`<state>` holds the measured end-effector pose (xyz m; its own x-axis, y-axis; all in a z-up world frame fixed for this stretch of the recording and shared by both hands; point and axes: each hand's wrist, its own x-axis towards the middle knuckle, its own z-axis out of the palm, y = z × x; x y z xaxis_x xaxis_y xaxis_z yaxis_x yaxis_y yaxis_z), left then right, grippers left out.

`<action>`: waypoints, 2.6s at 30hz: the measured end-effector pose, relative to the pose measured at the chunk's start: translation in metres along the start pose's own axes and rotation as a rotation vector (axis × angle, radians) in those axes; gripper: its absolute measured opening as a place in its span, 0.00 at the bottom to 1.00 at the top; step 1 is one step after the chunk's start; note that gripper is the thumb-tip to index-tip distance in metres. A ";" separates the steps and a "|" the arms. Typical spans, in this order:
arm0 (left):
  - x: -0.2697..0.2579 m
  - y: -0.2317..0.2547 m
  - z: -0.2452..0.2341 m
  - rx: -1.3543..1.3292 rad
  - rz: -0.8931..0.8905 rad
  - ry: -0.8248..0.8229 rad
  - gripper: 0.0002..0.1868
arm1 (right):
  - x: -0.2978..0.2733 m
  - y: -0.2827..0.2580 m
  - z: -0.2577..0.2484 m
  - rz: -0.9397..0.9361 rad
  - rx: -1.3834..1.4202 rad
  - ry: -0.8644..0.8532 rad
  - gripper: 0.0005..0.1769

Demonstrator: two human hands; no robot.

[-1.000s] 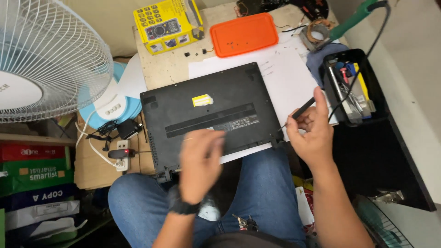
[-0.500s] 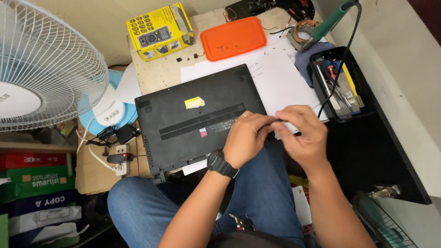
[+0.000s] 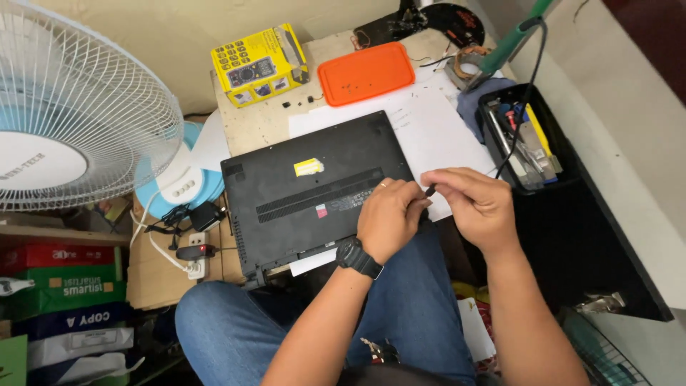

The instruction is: The person uses a screwdriver to remove screws from the bottom of a laptop. They repeatedly lift and flip the laptop to access different screws and continue unscrewing the casing.

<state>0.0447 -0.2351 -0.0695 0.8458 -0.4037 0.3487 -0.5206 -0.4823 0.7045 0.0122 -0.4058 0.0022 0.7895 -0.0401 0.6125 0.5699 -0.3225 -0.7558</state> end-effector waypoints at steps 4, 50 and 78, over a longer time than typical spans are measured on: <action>0.003 0.004 -0.005 -0.020 -0.001 -0.004 0.04 | -0.002 0.005 -0.003 0.015 0.073 -0.009 0.07; 0.005 -0.003 -0.024 -0.150 -0.117 -0.166 0.34 | -0.043 0.028 0.002 0.273 -0.027 0.073 0.20; 0.003 -0.012 -0.014 -0.140 -0.084 -0.128 0.34 | -0.046 0.044 0.010 0.172 -0.304 0.011 0.15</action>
<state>0.0547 -0.2195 -0.0687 0.8590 -0.4669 0.2101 -0.4205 -0.4092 0.8097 0.0028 -0.4086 -0.0614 0.8643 -0.1281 0.4863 0.3340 -0.5767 -0.7456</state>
